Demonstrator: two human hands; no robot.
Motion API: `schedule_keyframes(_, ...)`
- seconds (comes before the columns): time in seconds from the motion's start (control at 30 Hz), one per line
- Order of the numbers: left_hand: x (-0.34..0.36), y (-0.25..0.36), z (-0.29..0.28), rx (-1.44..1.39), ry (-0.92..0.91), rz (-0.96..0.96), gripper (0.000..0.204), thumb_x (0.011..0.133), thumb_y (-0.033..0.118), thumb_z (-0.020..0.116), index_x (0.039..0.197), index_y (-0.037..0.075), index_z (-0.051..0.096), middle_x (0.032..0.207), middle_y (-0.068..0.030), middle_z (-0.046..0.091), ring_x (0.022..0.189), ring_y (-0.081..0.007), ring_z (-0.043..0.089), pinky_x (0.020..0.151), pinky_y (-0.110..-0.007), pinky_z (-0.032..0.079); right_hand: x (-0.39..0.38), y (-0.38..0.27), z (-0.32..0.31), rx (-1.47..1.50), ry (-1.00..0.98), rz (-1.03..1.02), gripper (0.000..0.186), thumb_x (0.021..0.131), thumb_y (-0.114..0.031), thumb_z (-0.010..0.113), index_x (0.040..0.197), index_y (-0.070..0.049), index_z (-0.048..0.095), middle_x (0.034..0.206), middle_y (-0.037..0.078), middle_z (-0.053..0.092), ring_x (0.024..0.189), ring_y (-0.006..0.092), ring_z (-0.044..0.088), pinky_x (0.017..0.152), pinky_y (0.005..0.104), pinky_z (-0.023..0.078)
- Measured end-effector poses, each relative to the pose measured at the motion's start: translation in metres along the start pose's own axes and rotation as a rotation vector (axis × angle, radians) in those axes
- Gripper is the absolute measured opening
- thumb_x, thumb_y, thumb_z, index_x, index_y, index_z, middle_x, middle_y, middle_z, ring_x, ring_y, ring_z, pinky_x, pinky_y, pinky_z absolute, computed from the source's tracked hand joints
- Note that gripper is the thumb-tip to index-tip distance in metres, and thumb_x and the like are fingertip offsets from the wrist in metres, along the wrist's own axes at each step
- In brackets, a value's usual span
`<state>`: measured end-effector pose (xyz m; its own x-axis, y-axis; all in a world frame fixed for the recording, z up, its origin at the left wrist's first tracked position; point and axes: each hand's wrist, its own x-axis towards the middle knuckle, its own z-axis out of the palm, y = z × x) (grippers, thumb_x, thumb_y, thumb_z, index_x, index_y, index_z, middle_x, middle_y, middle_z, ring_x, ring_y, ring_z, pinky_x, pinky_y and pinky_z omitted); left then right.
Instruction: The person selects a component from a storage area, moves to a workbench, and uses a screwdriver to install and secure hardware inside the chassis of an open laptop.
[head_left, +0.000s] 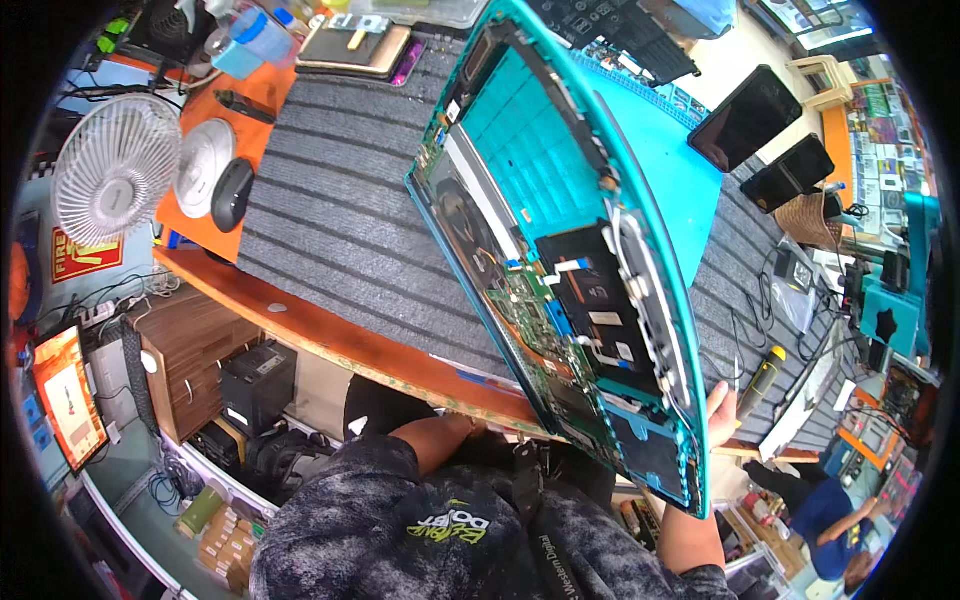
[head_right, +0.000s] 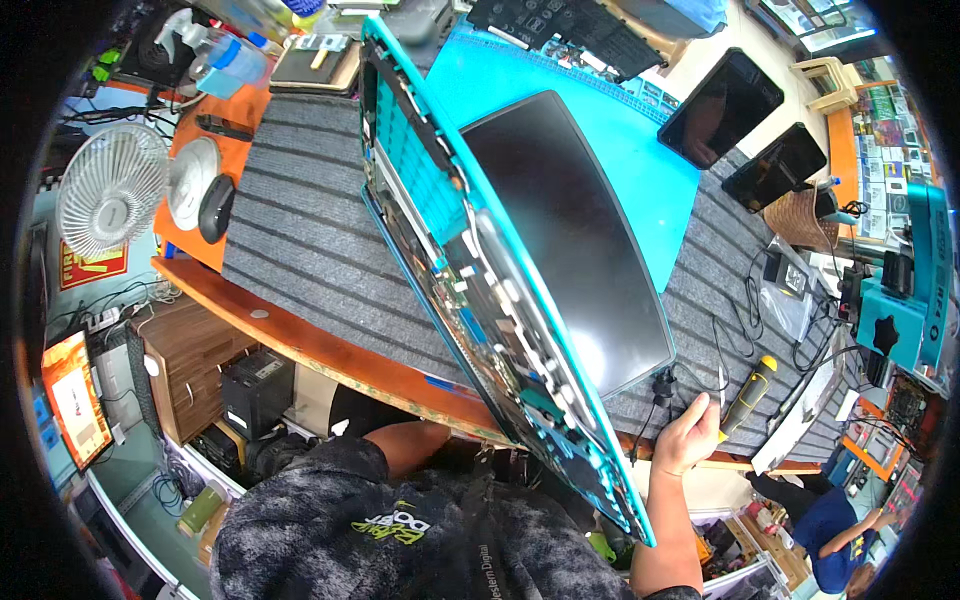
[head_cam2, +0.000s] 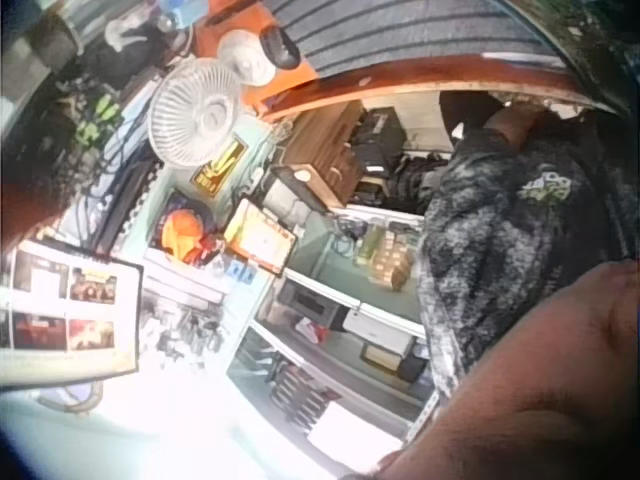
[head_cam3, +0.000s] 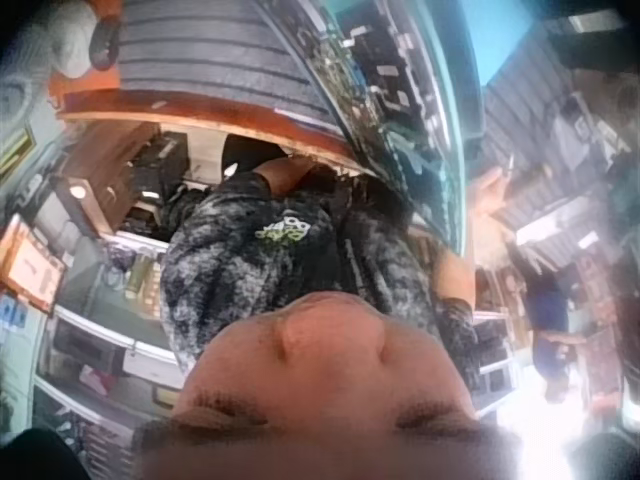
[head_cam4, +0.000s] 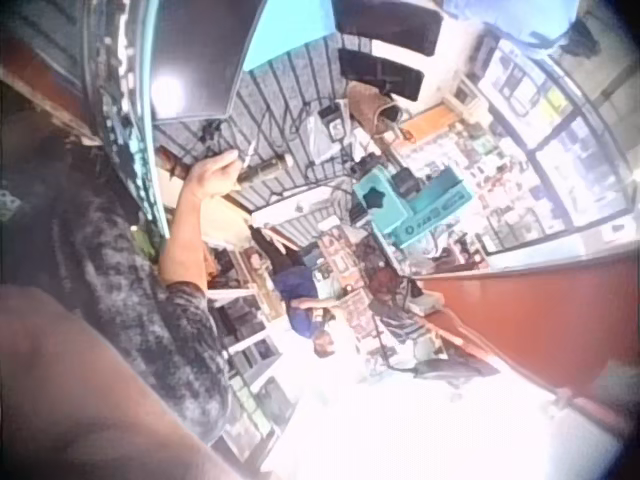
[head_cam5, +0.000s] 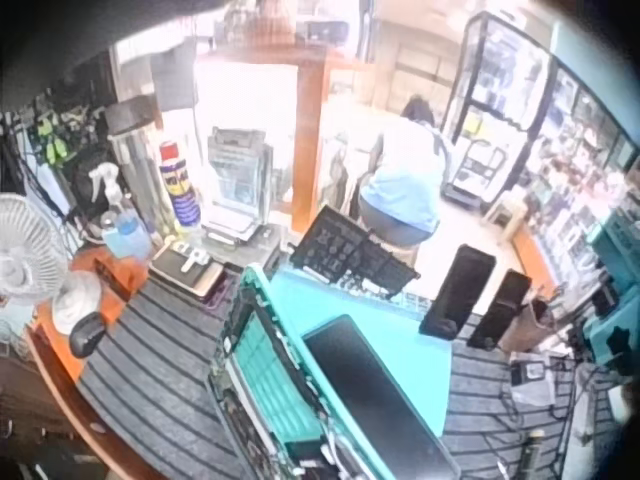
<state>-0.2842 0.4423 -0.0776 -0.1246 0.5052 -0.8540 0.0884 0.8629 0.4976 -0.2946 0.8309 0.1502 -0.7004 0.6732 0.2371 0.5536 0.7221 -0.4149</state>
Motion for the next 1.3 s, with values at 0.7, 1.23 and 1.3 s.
schedule_keyframes(0.7,-0.083,-0.074,-0.100,0.275,0.466,0.220,0.050,0.106,0.037,0.070,0.144,0.005,0.071,0.125,-0.0251,0.079,0.121,-0.0443,0.075,0.106,-0.055,0.059,-0.004,-0.007,-0.005,0.214,0.177,0.007,0.054,0.121,-0.038,0.063,0.082,0.001,0.060,0.067,0.014,0.057,0.063,0.0230,0.048,0.061,0.0448,0.043)
schedule_keyframes(1.23,-0.230,-0.367,0.144,-0.474,0.034,-0.453,0.040,0.097,0.038,0.071,0.116,0.008,0.089,0.122,-0.0248,0.084,0.112,-0.0384,0.081,0.098,-0.054,0.060,-0.276,0.135,-0.016,0.130,-1.164,0.713,0.014,0.102,-0.009,0.069,0.103,0.000,0.078,0.100,0.012,0.079,0.091,0.0203,0.074,0.083,0.0386,0.060)
schedule_keyframes(1.3,-0.232,-0.360,0.144,-0.545,0.088,-0.474,0.040,0.097,0.038,0.071,0.116,0.008,0.089,0.121,-0.0248,0.084,0.112,-0.0382,0.081,0.098,-0.054,0.060,-0.280,0.135,-0.004,0.167,-1.159,0.746,0.013,0.102,-0.010,0.069,0.104,0.000,0.078,0.101,0.012,0.080,0.091,0.0202,0.075,0.083,0.0386,0.060)
